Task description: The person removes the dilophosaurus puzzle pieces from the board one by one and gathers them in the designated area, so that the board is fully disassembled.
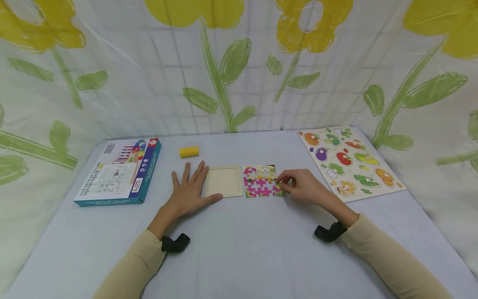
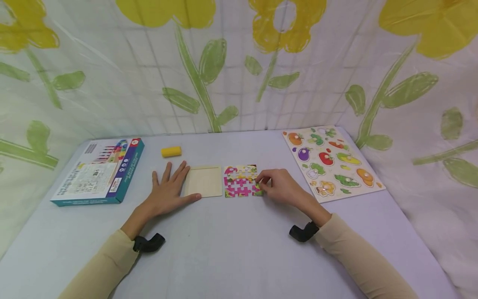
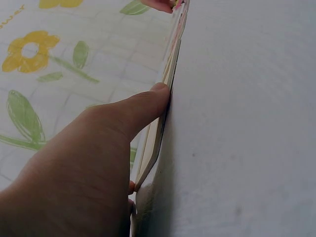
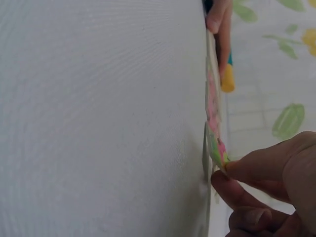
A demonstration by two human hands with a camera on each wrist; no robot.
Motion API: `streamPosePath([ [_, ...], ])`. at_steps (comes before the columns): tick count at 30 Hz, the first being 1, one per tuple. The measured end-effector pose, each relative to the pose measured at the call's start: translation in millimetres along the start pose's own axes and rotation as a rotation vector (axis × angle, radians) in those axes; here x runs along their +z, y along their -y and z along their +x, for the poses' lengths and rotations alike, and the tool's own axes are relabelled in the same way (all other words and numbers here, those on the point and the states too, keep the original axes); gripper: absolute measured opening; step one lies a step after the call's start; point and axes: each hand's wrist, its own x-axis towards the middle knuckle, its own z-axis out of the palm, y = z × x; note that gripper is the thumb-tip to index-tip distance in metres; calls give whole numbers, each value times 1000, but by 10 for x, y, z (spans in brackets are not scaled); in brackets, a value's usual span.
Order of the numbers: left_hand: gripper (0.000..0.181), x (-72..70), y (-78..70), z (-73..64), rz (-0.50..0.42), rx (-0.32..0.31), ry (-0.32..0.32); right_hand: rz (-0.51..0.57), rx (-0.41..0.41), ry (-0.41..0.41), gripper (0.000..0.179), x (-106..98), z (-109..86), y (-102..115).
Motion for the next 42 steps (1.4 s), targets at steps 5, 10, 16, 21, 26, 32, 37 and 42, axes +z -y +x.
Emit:
streamPosePath([
  [5,113,-1,-8,5,1,1,1,-15,-3,9,15,18,9,-4],
  [10,114,0,-6,5,3,0,0,-14,-11,13,16,29,22,-2],
  [16,114,6,-1,9,4,-2,1,-21,-21,26,17,23,40,14],
  [21,114,6,0,10,7,-2,0,-26,-30,33,17,21,51,24],
  [26,114,5,-5,12,8,3,-1,-36,-37,27,17,29,51,12],
  [32,114,14,4,19,14,7,-3,-34,-37,29,18,32,52,-6],
  [37,115,22,15,26,16,4,-4,-32,-43,29,18,35,54,-23],
  [42,114,11,6,15,12,2,-2,-29,-40,34,17,45,61,-31],
])
